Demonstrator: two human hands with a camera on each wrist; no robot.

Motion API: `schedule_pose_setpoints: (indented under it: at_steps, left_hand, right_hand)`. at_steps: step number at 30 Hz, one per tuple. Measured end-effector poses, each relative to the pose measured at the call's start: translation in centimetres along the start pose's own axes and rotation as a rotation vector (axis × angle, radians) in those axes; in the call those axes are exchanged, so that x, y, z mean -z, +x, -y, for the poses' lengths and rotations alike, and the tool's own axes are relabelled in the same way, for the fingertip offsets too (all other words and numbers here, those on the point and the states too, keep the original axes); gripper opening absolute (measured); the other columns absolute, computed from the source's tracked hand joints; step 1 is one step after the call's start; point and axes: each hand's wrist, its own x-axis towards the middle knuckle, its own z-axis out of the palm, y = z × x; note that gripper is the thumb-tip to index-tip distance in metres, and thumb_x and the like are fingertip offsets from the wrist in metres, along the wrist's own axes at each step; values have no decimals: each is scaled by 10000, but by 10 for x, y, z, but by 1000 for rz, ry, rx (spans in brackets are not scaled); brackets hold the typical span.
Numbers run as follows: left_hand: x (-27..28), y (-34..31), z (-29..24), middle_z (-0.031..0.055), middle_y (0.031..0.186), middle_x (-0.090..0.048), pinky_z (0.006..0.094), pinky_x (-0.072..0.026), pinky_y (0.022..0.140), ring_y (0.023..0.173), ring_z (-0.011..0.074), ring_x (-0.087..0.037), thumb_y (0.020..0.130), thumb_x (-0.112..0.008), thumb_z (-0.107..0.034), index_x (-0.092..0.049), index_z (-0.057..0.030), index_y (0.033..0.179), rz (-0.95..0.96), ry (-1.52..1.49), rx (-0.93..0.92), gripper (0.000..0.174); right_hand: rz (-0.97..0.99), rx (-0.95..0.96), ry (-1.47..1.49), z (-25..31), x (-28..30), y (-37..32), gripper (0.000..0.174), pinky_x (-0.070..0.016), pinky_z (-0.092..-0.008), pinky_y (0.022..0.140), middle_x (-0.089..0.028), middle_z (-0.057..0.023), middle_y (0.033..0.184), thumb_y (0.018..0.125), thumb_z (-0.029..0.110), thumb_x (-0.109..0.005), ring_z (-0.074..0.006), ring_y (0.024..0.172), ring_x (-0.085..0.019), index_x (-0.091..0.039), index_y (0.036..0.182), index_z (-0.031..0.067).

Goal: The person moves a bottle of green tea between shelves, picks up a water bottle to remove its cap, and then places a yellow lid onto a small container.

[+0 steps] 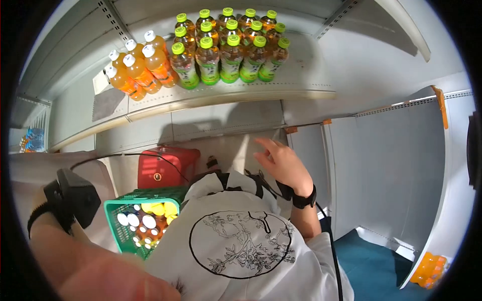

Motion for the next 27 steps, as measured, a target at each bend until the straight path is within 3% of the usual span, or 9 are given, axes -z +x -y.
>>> schedule_pose_setpoints:
  at_steps: [4,13,15,17,18,19,20,24,27]
  left_hand:
    - [-8,26,-30,126,905,-467,401,-410,549,708,270,-486,592,-587,-134,-475,-59,838,-86,-78,39,280]
    - [-32,109,-98,130,918,-467,400,-416,553,705,276,-491,585,-588,-125,-482,-67,859,-191,-309,-27,299]
    - [-35,126,-113,131,920,-467,400,-417,554,705,277,-492,584,-589,-123,-484,-69,864,-228,-324,-35,304]
    - [-38,149,-126,132,923,-466,400,-419,555,704,279,-493,582,-589,-121,-486,-71,869,-273,-338,-83,309]
    - [-41,162,-132,132,925,-466,400,-419,556,704,279,-493,582,-589,-120,-487,-72,871,-302,-346,-114,311]
    - [-53,173,-119,152,947,-476,393,-427,566,712,286,-505,575,-585,-97,-491,-79,899,-266,-328,-335,338]
    - [-71,185,-104,172,969,-485,386,-435,575,720,293,-517,567,-580,-75,-496,-87,926,-233,-297,-563,368]
    - [-124,224,-123,174,1064,-493,328,-442,655,796,271,-540,610,-518,31,-505,-68,950,-201,-442,-269,354]
    - [-176,251,-153,129,1027,-507,304,-426,688,823,243,-519,640,-487,70,-497,-38,974,-222,-706,-115,352]
  right_hand:
    - [-16,-142,-23,-48,10,-42,345,-442,-318,582,-569,-155,714,777,209,-547,-263,639,-563,-501,1074,39]
    - [-197,-323,31,-96,59,-127,357,-426,-312,554,-542,-136,669,779,227,-543,-245,559,-515,-503,1072,28]
    - [-199,-342,46,-112,69,-143,351,-436,-372,590,-562,-190,740,776,236,-533,-316,646,-554,-506,1046,13]
    - [-234,-371,52,-123,74,-161,352,-437,-371,596,-561,-196,760,777,237,-532,-318,658,-554,-506,1045,11]
    - [-241,-398,55,-130,75,-170,352,-437,-370,603,-559,-202,779,778,239,-531,-321,670,-553,-506,1043,9]
    - [-316,-374,27,-147,68,-181,330,-432,-343,587,-562,-169,737,787,229,-525,-272,625,-545,-517,1045,23]
    - [-381,-382,15,-151,72,-189,330,-432,-343,587,-561,-169,737,787,229,-525,-272,625,-545,-517,1045,23]
    - [-527,-322,107,-170,84,-223,334,-429,-340,595,-565,-164,730,788,232,-516,-277,650,-547,-515,1040,14]
    - [-656,-416,144,-182,101,-253,326,-428,-326,579,-563,-158,713,793,233,-513,-269,620,-537,-518,1033,12]
